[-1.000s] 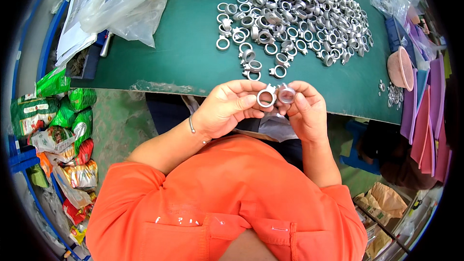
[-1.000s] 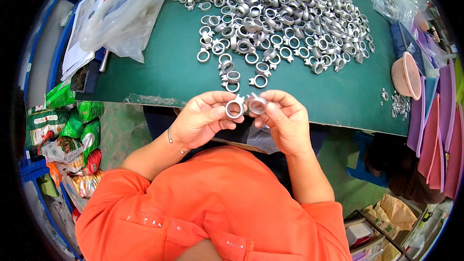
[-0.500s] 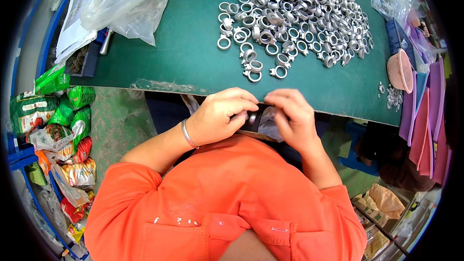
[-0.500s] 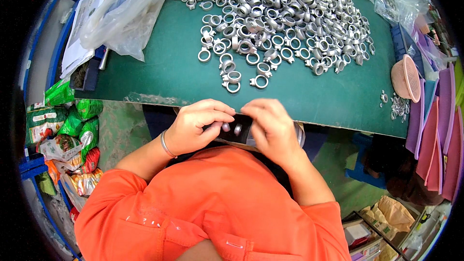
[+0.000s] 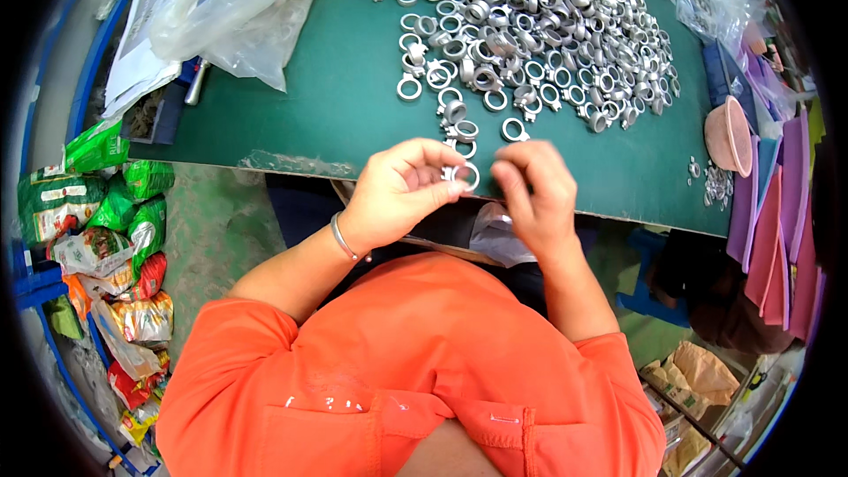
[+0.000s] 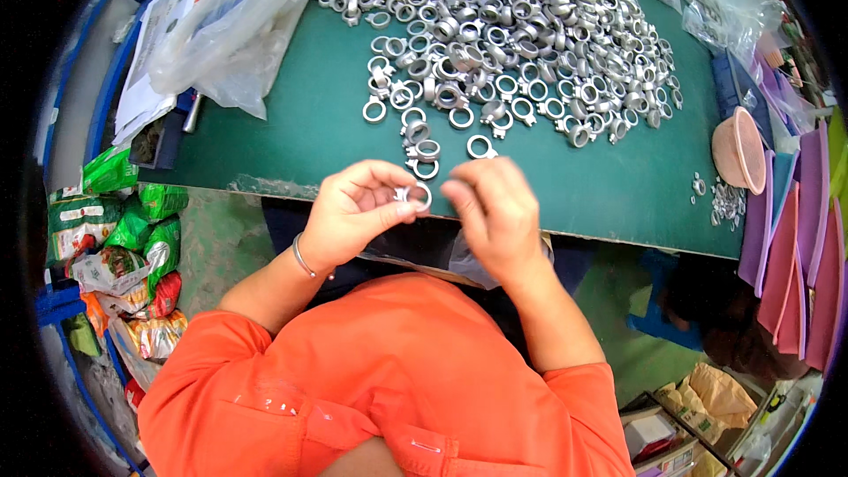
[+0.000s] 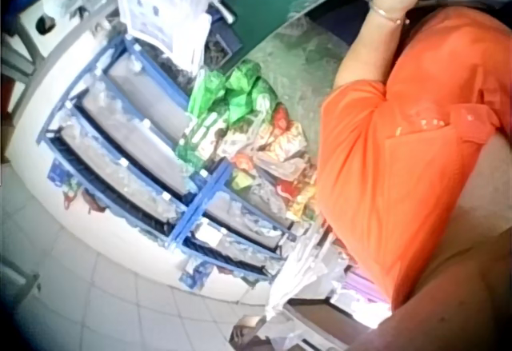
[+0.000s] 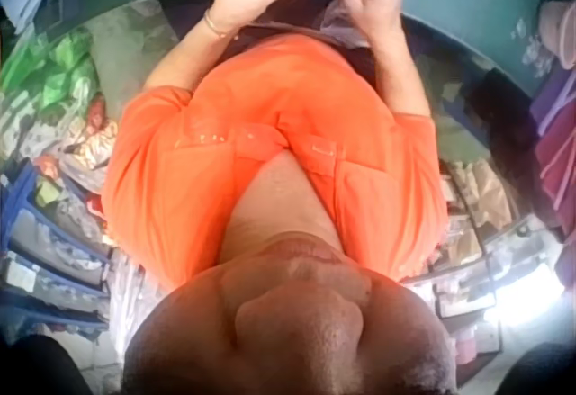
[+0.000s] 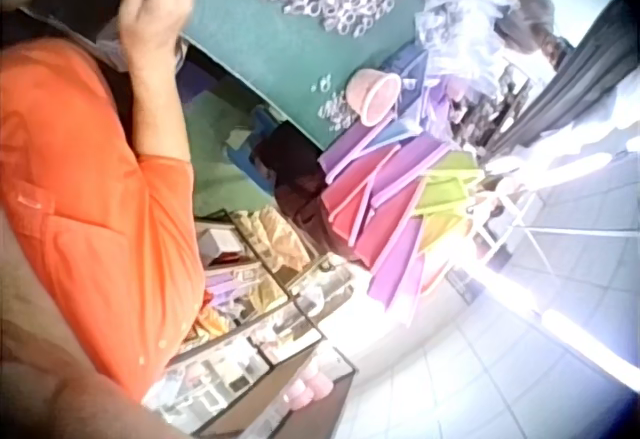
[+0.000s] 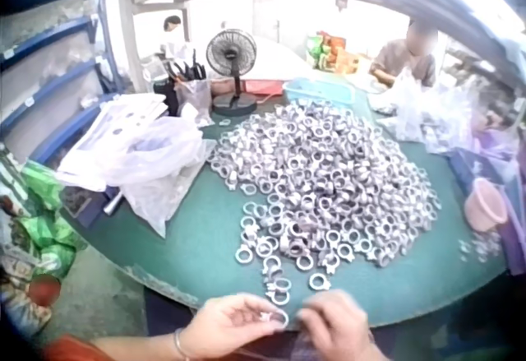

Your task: The person picks up metallic ring-like components from a large pile on a table, looks at them, and places some of them into a pouch or bag while leaving others in a smaller sorted pile.

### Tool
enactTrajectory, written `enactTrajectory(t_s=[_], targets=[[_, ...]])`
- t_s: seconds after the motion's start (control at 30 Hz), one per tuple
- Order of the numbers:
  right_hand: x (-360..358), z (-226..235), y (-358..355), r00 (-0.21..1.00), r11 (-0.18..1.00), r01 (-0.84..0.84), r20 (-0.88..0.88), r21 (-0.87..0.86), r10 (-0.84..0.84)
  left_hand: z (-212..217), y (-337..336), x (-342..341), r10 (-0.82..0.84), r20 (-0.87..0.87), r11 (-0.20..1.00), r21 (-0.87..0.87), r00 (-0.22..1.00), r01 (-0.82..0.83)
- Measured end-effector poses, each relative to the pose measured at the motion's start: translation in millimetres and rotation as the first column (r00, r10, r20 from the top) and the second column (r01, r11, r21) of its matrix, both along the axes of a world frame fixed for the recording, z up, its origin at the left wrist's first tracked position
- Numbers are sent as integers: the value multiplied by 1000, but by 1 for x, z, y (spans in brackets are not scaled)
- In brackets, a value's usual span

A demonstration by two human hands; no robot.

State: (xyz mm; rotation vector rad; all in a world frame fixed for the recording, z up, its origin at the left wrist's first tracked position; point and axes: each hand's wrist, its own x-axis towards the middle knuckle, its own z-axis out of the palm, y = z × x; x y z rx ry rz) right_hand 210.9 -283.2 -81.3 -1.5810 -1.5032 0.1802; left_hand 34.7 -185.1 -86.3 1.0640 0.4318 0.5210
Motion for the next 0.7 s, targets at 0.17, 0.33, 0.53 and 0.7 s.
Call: enactTrajectory(t_s=[0.17, 0.33, 0.53, 0.7], targets=[[6, -6, 14, 889, 930, 349, 355, -117, -289, 49, 69, -7, 532, 100, 563, 700, 841, -440], [11, -2, 5, 970, 982, 146, 211, -120, -119, 93, 193, -47, 792, 479, -239, 814, 378, -530], [11, -5, -1, 971, 982, 162, 192, -96, -141, 80, 215, -53, 779, 327, -355, 933, 536, -54], [10, 0, -7, 934, 980, 51, -339, -191, -114, 52, 102, 0, 444, 42, 110, 989, 895, -101]])
